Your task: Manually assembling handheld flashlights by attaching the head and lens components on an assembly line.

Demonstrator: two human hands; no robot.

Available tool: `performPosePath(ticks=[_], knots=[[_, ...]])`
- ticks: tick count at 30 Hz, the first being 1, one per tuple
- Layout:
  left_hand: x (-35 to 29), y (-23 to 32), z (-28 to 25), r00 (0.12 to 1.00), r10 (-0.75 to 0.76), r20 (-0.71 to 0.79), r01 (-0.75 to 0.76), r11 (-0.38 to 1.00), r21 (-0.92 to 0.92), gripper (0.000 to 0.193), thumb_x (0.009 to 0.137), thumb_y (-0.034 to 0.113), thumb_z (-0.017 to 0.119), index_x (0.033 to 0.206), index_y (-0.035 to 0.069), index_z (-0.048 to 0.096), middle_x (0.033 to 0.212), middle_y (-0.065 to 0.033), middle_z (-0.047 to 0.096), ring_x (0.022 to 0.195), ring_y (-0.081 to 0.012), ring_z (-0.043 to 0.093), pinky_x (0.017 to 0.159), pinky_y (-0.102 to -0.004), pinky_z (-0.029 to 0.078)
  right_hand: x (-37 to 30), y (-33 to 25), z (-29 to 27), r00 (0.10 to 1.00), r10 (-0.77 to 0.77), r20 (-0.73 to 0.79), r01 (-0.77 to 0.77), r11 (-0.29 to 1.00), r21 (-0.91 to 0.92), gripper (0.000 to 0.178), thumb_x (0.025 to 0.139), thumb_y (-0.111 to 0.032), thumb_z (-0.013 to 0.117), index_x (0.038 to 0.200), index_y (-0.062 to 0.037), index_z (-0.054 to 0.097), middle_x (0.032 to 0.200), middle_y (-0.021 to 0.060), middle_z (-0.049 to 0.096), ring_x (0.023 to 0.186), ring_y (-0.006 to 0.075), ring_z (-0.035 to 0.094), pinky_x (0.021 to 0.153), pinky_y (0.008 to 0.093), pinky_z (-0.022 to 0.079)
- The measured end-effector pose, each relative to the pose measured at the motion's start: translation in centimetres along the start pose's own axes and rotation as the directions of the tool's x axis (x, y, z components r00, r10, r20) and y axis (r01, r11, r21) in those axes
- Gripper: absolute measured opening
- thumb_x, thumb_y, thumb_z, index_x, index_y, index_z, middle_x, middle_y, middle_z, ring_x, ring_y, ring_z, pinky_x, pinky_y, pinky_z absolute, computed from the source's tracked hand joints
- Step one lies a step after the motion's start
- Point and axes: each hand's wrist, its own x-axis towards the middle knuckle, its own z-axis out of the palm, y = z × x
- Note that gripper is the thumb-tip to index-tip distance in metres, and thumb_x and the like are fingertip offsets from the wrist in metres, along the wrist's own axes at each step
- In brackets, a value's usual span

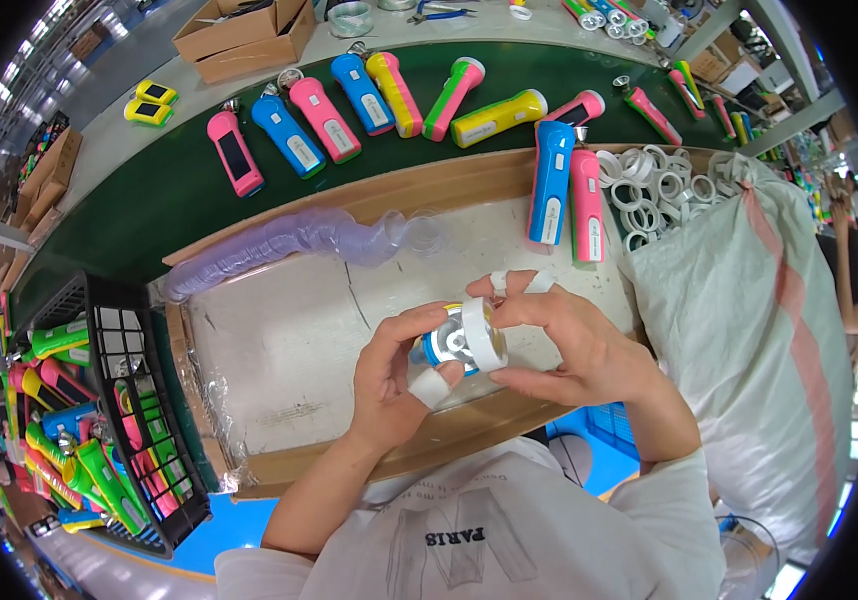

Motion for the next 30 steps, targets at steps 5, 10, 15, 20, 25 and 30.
performPosePath(ticks=[5, 10, 15, 20, 25, 30], knots=[[0.3, 1.1, -0.2, 0.978, -0.205, 0.040, 0.209, 0.946, -0.247, 0.048, 0.081, -0.009, 0.066, 0.124, 0.003, 0.051, 0.129, -0.0125, 0.053, 0.118, -0.0197, 0.052, 0.102, -0.0336, 0.040, 0.3, -0.5, 1.1, 0.999, -0.009, -0.036, 0.011, 0.999, 0.043, 0.046, 0.075, -0.009, 0.079, 0.116, -0.0043, 0.058, 0.125, 0.0213, 0.055, 0.102, 0.0356, 0.061, 0.083, 0.0406, 0.052], [0.3, 0.5, -0.2, 0.994, -0.112, -0.004, 0.111, 0.990, -0.082, 0.050, 0.079, -0.001, 0.073, 0.124, 0.003, 0.052, 0.130, -0.0130, 0.055, 0.113, -0.0212, 0.056, 0.097, -0.0349, 0.045, 0.2, -0.7, 1.7, 0.994, -0.048, -0.096, 0.034, 0.989, -0.143, 0.038, 0.072, -0.021, 0.083, 0.099, -0.0003, 0.066, 0.118, 0.0228, 0.055, 0.098, 0.0366, 0.062, 0.077, 0.0406, 0.054], [1.0, 1.4, -1.2, 0.970, 0.173, 0.170, -0.240, 0.777, 0.582, 0.066, 0.066, 0.007, 0.080, 0.128, 0.005, 0.056, 0.123, -0.0173, 0.060, 0.105, -0.0335, 0.061, 0.088, -0.0381, 0.052, 0.6, -1.4, 1.6, 0.991, -0.038, -0.124, 0.011, 0.977, -0.214, 0.044, 0.069, -0.028, 0.084, 0.096, 0.0006, 0.066, 0.112, 0.0224, 0.056, 0.093, 0.0356, 0.063, 0.071, 0.0393, 0.055], [0.5, 1.4, -1.2, 0.968, 0.182, 0.172, -0.250, 0.672, 0.697, 0.062, 0.066, 0.005, 0.076, 0.125, 0.007, 0.059, 0.120, -0.0162, 0.061, 0.099, -0.0318, 0.063, 0.080, -0.0380, 0.055, 0.9, -2.1, 2.3, 0.988, -0.068, -0.137, 0.021, 0.948, -0.317, 0.044, 0.066, -0.029, 0.085, 0.092, 0.0005, 0.066, 0.109, 0.0213, 0.057, 0.088, 0.0342, 0.062, 0.067, 0.0384, 0.054], [0.6, 2.4, -1.0, 0.928, 0.243, 0.284, -0.373, 0.552, 0.746, 0.055, 0.072, 0.005, 0.070, 0.125, 0.018, 0.061, 0.113, -0.0169, 0.060, 0.096, -0.0306, 0.064, 0.071, -0.0354, 0.057, 0.2, -1.3, 3.7, 0.960, -0.112, -0.255, 0.037, 0.958, -0.284, 0.046, 0.062, -0.027, 0.087, 0.093, -0.0002, 0.066, 0.107, 0.0200, 0.057, 0.091, 0.0337, 0.063, 0.066, 0.0385, 0.054], [-0.1, 2.4, -0.7, 0.945, 0.232, 0.232, -0.325, 0.563, 0.760, 0.046, 0.069, 0.001, 0.075, 0.111, 0.017, 0.066, 0.112, -0.0159, 0.059, 0.092, -0.0289, 0.066, 0.067, -0.0333, 0.059, 0.2, -2.0, 3.9, 0.969, -0.059, -0.240, 0.003, 0.974, -0.225, 0.049, 0.059, -0.024, 0.090, 0.094, 0.0008, 0.066, 0.106, 0.0192, 0.060, 0.093, 0.0315, 0.063, 0.070, 0.0371, 0.055]])
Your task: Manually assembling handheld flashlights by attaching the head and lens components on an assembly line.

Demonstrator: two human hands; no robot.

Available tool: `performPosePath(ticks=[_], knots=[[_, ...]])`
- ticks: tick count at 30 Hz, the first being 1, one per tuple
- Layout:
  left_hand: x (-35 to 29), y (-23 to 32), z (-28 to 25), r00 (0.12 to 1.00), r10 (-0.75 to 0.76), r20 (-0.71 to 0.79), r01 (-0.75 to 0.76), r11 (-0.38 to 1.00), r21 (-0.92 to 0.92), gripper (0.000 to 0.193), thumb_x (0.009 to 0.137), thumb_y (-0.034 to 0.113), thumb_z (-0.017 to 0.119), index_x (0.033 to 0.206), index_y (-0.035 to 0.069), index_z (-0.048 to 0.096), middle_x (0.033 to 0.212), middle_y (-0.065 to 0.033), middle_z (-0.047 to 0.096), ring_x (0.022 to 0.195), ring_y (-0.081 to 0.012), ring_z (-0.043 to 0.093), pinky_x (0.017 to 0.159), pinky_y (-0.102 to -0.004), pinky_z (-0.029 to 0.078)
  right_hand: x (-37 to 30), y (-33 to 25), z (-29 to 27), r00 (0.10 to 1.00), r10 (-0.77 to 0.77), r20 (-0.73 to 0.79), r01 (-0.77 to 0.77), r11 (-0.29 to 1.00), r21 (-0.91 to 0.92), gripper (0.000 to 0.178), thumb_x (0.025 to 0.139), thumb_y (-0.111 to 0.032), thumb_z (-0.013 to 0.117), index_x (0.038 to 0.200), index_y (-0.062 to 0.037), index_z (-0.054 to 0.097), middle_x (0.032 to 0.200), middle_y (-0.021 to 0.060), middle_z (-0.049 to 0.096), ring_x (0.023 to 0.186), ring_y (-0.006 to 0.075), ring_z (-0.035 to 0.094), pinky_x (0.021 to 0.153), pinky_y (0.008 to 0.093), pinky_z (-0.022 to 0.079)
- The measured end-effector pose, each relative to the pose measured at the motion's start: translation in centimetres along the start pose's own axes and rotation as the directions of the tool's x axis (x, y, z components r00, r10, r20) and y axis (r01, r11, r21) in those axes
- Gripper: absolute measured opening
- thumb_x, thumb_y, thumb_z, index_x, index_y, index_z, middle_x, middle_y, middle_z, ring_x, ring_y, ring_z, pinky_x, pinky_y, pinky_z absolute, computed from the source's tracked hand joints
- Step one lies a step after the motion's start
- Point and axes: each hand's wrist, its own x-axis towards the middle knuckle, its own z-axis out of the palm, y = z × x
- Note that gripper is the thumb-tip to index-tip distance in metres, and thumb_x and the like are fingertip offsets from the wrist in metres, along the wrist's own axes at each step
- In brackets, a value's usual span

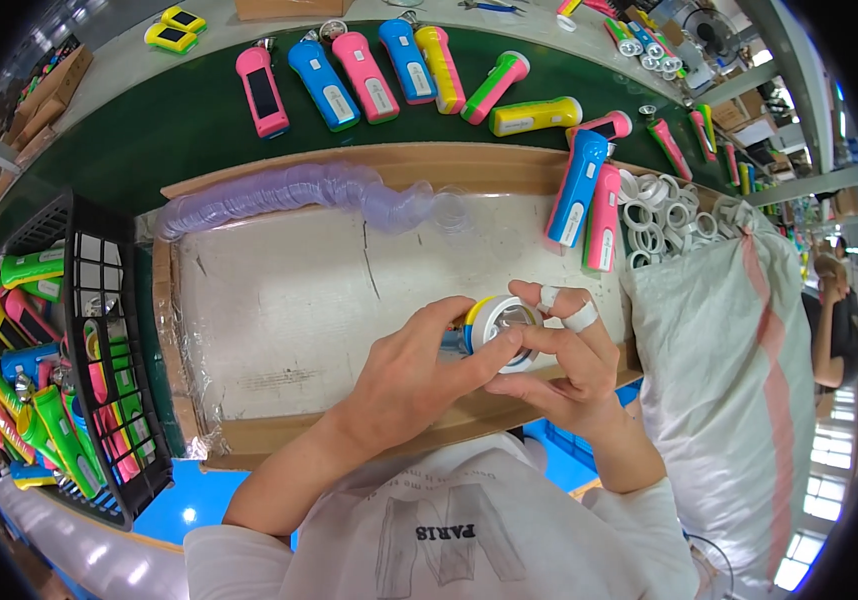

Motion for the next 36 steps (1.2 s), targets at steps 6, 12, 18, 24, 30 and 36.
performPosePath(ticks=[6, 12, 18, 24, 30, 36], knots=[[-0.7, 0.8, 0.1, 0.999, -0.031, 0.011, 0.030, 0.999, 0.034, 0.039, 0.073, 0.007, 0.074, 0.110, 0.019, 0.066, 0.112, -0.0167, 0.058, 0.090, -0.0283, 0.065, 0.065, -0.0316, 0.058, 0.1, -1.2, -0.8, 0.994, 0.080, 0.073, -0.082, 0.996, 0.028, 0.061, 0.062, -0.018, 0.088, 0.113, 0.0011, 0.060, 0.107, 0.0210, 0.060, 0.089, 0.0295, 0.061, 0.070, 0.0358, 0.055], [0.1, 1.6, 0.0, 0.999, -0.050, 0.010, 0.049, 0.994, 0.094, 0.031, 0.072, 0.009, 0.075, 0.100, 0.020, 0.067, 0.112, -0.0175, 0.058, 0.087, -0.0275, 0.065, 0.064, -0.0308, 0.057, 3.9, -3.8, -4.1, 0.854, 0.212, 0.475, -0.010, 0.920, -0.391, 0.064, 0.072, -0.018, 0.080, 0.127, 0.0004, 0.052, 0.106, 0.0194, 0.057, 0.084, 0.0316, 0.063, 0.065, 0.0361, 0.053], [-0.8, 1.6, 1.3, 0.999, -0.036, -0.004, 0.036, 0.999, -0.021, 0.022, 0.073, 0.020, 0.074, 0.091, 0.025, 0.064, 0.109, -0.0214, 0.058, 0.093, -0.0311, 0.067, 0.064, -0.0313, 0.057, 4.8, -2.1, -5.1, 0.713, 0.018, 0.701, 0.144, 0.974, -0.172, 0.062, 0.072, -0.010, 0.076, 0.129, -0.0098, 0.051, 0.112, 0.0169, 0.056, 0.085, 0.0287, 0.063, 0.063, 0.0336, 0.054], [-0.9, 1.8, 1.7, 0.998, -0.043, -0.048, 0.047, 0.993, 0.104, 0.019, 0.071, 0.022, 0.074, 0.087, 0.024, 0.065, 0.106, -0.0221, 0.060, 0.092, -0.0326, 0.066, 0.069, -0.0339, 0.057, 4.6, -4.4, -4.2, 0.749, 0.249, 0.613, -0.003, 0.928, -0.373, 0.056, 0.072, -0.009, 0.073, 0.124, 0.0004, 0.052, 0.109, 0.0176, 0.058, 0.089, 0.0300, 0.062, 0.066, 0.0353, 0.054], [-0.4, 1.5, 1.6, 0.999, -0.010, -0.052, 0.008, 0.999, -0.032, 0.020, 0.071, 0.019, 0.071, 0.089, 0.024, 0.064, 0.102, -0.0225, 0.061, 0.087, -0.0319, 0.068, 0.065, -0.0325, 0.057, 4.4, -2.2, -4.5, 0.741, -0.023, 0.672, 0.222, 0.952, -0.212, 0.060, 0.071, -0.009, 0.072, 0.126, 0.0023, 0.051, 0.103, 0.0148, 0.057, 0.087, 0.0313, 0.056, 0.072, 0.0333, 0.051], [-0.6, 1.2, 1.9, 0.997, 0.049, -0.066, -0.043, 0.994, 0.098, 0.019, 0.070, 0.018, 0.071, 0.087, 0.023, 0.062, 0.102, -0.0225, 0.062, 0.084, -0.0310, 0.069, 0.065, -0.0316, 0.057, 4.2, -3.2, -4.1, 0.755, 0.028, 0.655, 0.188, 0.948, -0.256, 0.060, 0.071, -0.010, 0.073, 0.126, 0.0028, 0.052, 0.098, 0.0158, 0.060, 0.087, 0.0294, 0.059, 0.071, 0.0353, 0.053]])
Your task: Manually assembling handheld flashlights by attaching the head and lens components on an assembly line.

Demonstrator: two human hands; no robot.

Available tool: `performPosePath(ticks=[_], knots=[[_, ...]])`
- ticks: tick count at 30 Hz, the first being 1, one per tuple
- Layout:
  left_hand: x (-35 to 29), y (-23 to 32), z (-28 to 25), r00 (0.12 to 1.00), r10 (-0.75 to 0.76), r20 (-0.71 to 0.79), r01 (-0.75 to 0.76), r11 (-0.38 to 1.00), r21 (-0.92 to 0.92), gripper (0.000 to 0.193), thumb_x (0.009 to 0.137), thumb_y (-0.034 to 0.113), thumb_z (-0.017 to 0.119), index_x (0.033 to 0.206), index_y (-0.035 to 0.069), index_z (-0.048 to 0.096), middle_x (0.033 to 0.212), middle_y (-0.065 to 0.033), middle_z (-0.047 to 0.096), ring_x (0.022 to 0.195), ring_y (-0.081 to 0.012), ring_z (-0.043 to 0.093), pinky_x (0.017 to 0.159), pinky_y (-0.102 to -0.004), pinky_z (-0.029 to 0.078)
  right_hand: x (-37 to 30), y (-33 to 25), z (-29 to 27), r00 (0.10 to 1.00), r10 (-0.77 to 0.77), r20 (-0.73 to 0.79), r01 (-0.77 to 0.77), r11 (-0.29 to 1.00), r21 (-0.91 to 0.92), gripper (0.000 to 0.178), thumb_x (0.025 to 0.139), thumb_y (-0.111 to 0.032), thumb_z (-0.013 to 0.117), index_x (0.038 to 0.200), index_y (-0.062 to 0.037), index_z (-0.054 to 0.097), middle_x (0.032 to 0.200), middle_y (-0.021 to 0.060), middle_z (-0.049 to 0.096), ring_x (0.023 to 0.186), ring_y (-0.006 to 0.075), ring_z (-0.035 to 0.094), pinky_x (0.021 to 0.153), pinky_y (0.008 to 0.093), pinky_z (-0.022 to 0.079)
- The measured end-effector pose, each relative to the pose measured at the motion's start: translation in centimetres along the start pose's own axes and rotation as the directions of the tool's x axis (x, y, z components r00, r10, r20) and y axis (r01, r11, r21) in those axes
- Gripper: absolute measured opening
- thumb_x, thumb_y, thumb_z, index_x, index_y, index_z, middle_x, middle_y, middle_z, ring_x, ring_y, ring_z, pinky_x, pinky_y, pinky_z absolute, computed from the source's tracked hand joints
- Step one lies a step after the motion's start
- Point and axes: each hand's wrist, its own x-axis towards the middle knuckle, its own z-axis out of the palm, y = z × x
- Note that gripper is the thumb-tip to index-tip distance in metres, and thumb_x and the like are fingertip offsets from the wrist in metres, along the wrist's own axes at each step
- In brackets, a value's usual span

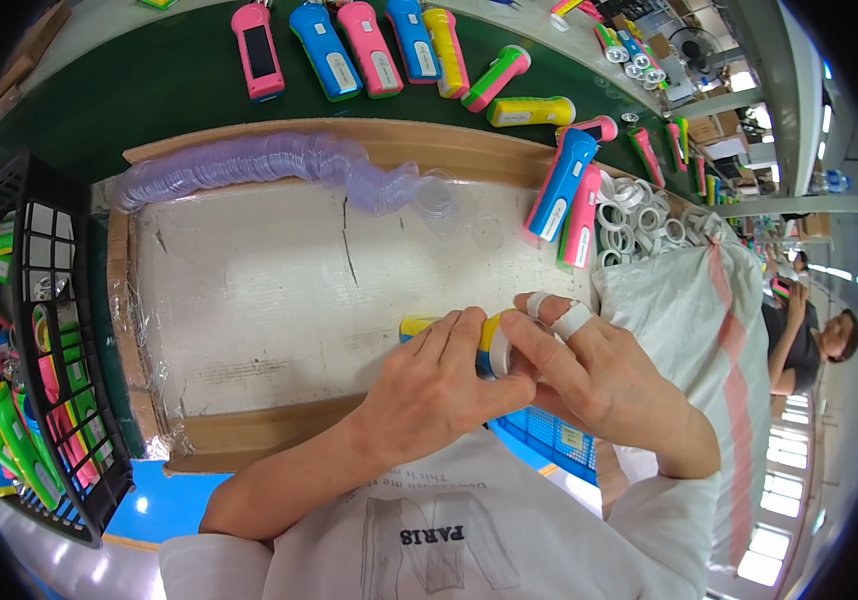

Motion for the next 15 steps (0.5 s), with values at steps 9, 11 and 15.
performPosePath(ticks=[9, 11, 15], knots=[[-0.1, 0.7, 0.2, 1.000, 0.002, -0.013, -0.002, 1.000, -0.031, 0.020, 0.068, 0.018, 0.071, 0.086, 0.024, 0.064, 0.101, -0.0239, 0.061, 0.086, -0.0335, 0.067, 0.072, -0.0340, 0.057, -0.8, 1.3, 0.5, 0.996, -0.086, -0.030, 0.086, 0.996, 0.022, 0.058, 0.070, -0.010, 0.075, 0.122, 0.0027, 0.054, 0.109, 0.0132, 0.057, 0.088, 0.0286, 0.058, 0.076, 0.0347, 0.052], [0.0, 0.6, 0.2, 0.999, -0.005, -0.033, 0.005, 1.000, -0.009, 0.020, 0.065, 0.019, 0.075, 0.081, 0.023, 0.064, 0.103, -0.0224, 0.061, 0.085, -0.0313, 0.067, 0.069, -0.0326, 0.057, -0.4, 1.6, 0.2, 0.997, -0.075, 0.007, 0.074, 0.993, 0.091, 0.059, 0.071, -0.009, 0.073, 0.125, 0.0004, 0.053, 0.111, 0.0121, 0.057, 0.094, 0.0297, 0.056, 0.082, 0.0352, 0.050], [-0.1, 0.7, -0.1, 0.998, -0.055, 0.007, 0.055, 0.998, 0.005, 0.017, 0.070, 0.019, 0.070, 0.085, 0.023, 0.064, 0.101, -0.0239, 0.062, 0.087, -0.0335, 0.067, 0.073, -0.0348, 0.057, -0.3, 0.1, 0.4, 0.999, 0.050, -0.013, -0.050, 0.998, 0.034, 0.064, 0.069, -0.010, 0.076, 0.127, -0.0002, 0.053, 0.113, 0.0152, 0.056, 0.091, 0.0293, 0.058, 0.075, 0.0352, 0.052]])
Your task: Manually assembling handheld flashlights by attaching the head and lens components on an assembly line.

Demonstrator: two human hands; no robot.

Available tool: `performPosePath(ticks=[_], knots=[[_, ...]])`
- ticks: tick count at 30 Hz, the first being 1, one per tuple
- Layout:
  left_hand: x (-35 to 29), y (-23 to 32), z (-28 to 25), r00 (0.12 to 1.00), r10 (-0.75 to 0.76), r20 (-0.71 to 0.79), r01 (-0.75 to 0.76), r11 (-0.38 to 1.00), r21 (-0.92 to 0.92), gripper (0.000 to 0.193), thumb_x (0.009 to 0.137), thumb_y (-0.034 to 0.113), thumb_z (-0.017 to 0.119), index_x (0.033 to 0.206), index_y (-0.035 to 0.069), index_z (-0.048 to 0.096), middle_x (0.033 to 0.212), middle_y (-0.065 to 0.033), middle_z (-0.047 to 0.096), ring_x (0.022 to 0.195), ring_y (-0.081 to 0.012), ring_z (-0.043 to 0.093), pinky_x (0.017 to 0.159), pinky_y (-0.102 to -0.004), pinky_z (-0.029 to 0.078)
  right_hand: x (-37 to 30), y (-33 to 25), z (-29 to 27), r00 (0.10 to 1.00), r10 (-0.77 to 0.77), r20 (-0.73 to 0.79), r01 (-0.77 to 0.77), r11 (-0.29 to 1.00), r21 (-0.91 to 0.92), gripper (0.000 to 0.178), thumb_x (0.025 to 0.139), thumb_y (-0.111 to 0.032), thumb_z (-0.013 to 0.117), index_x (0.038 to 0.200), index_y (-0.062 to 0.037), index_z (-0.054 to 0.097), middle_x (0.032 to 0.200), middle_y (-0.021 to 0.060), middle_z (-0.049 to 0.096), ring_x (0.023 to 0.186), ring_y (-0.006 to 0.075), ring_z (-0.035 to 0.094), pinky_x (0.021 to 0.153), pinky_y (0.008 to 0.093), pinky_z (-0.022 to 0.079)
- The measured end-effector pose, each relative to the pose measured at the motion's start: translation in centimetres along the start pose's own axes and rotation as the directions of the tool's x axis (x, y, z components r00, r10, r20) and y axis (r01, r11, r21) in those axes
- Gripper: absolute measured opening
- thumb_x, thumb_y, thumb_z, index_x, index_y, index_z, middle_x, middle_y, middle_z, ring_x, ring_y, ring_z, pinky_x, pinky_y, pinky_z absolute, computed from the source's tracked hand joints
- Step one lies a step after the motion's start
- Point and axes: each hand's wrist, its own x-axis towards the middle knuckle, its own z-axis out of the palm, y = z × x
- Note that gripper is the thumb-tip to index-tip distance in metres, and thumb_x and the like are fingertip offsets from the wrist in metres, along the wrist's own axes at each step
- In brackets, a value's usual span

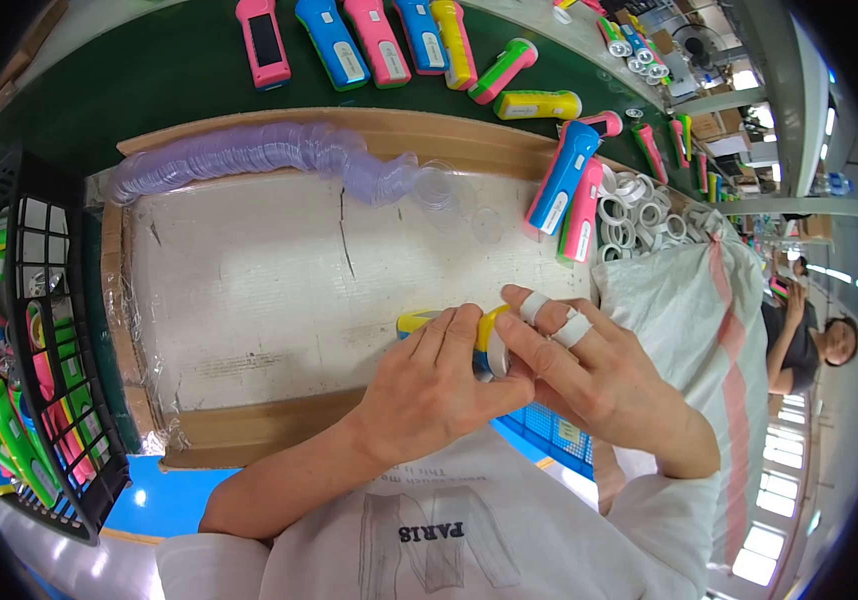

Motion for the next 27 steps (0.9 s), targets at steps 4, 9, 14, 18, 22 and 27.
performPosePath(ticks=[4, 9, 14, 18, 22, 27], knots=[[-0.1, 0.5, 0.4, 0.999, 0.036, -0.038, -0.034, 0.998, 0.048, 0.016, 0.071, 0.019, 0.068, 0.086, 0.022, 0.062, 0.101, -0.0240, 0.062, 0.088, -0.0342, 0.067, 0.076, -0.0360, 0.057, -1.4, -1.4, 1.4, 0.967, 0.233, -0.103, -0.229, 0.972, 0.052, 0.066, 0.066, -0.009, 0.078, 0.127, -0.0001, 0.054, 0.109, 0.0158, 0.056, 0.088, 0.0293, 0.059, 0.071, 0.0352, 0.054], [-0.2, 0.7, 0.3, 0.999, 0.032, -0.022, -0.032, 0.999, -0.014, 0.012, 0.074, 0.017, 0.067, 0.084, 0.019, 0.060, 0.100, -0.0241, 0.063, 0.088, -0.0331, 0.067, 0.080, -0.0372, 0.057, -1.4, 0.5, 0.9, 0.987, -0.153, -0.044, 0.154, 0.988, 0.031, 0.057, 0.065, -0.003, 0.071, 0.121, -0.0031, 0.060, 0.108, 0.0058, 0.054, 0.093, 0.0352, 0.053, 0.076, 0.0385, 0.052], [0.3, 0.3, 0.7, 1.000, 0.017, -0.013, -0.017, 1.000, -0.021, 0.012, 0.075, 0.018, 0.068, 0.084, 0.020, 0.061, 0.099, -0.0239, 0.063, 0.089, -0.0326, 0.067, 0.081, -0.0362, 0.057, -1.0, 0.8, 0.6, 0.999, -0.043, -0.011, 0.043, 0.999, 0.021, 0.062, 0.065, -0.008, 0.076, 0.124, -0.0021, 0.057, 0.113, 0.0131, 0.055, 0.089, 0.0322, 0.058, 0.074, 0.0376, 0.054], [0.3, 0.6, 0.8, 0.998, 0.037, -0.044, -0.035, 0.998, 0.054, 0.010, 0.074, 0.020, 0.070, 0.081, 0.020, 0.062, 0.097, -0.0227, 0.063, 0.087, -0.0316, 0.067, 0.078, -0.0346, 0.057, -2.1, -0.7, 0.5, 0.985, 0.175, 0.001, -0.175, 0.984, -0.026, 0.068, 0.066, -0.011, 0.080, 0.127, 0.0027, 0.053, 0.112, 0.0205, 0.056, 0.086, 0.0297, 0.063, 0.069, 0.0357, 0.056], [0.8, 1.0, 1.1, 0.995, -0.020, -0.100, 0.021, 1.000, 0.009, 0.016, 0.066, 0.013, 0.075, 0.073, 0.019, 0.062, 0.096, -0.0195, 0.065, 0.080, -0.0288, 0.068, 0.065, -0.0323, 0.058, -1.7, 1.4, 0.3, 0.999, 0.030, -0.020, -0.029, 0.997, 0.068, 0.069, 0.067, -0.010, 0.079, 0.129, 0.0040, 0.052, 0.110, 0.0212, 0.057, 0.084, 0.0295, 0.062, 0.066, 0.0341, 0.056], [0.4, 0.8, 1.6, 0.997, -0.020, -0.069, 0.024, 0.998, 0.065, 0.010, 0.072, 0.019, 0.070, 0.076, 0.023, 0.062, 0.097, -0.0210, 0.062, 0.085, -0.0300, 0.066, 0.077, -0.0340, 0.057, -1.7, 1.6, 0.5, 0.998, 0.056, -0.013, -0.055, 0.997, 0.048, 0.067, 0.068, -0.010, 0.077, 0.128, 0.0048, 0.052, 0.114, 0.0212, 0.058, 0.080, 0.0281, 0.062, 0.061, 0.0325, 0.055]])
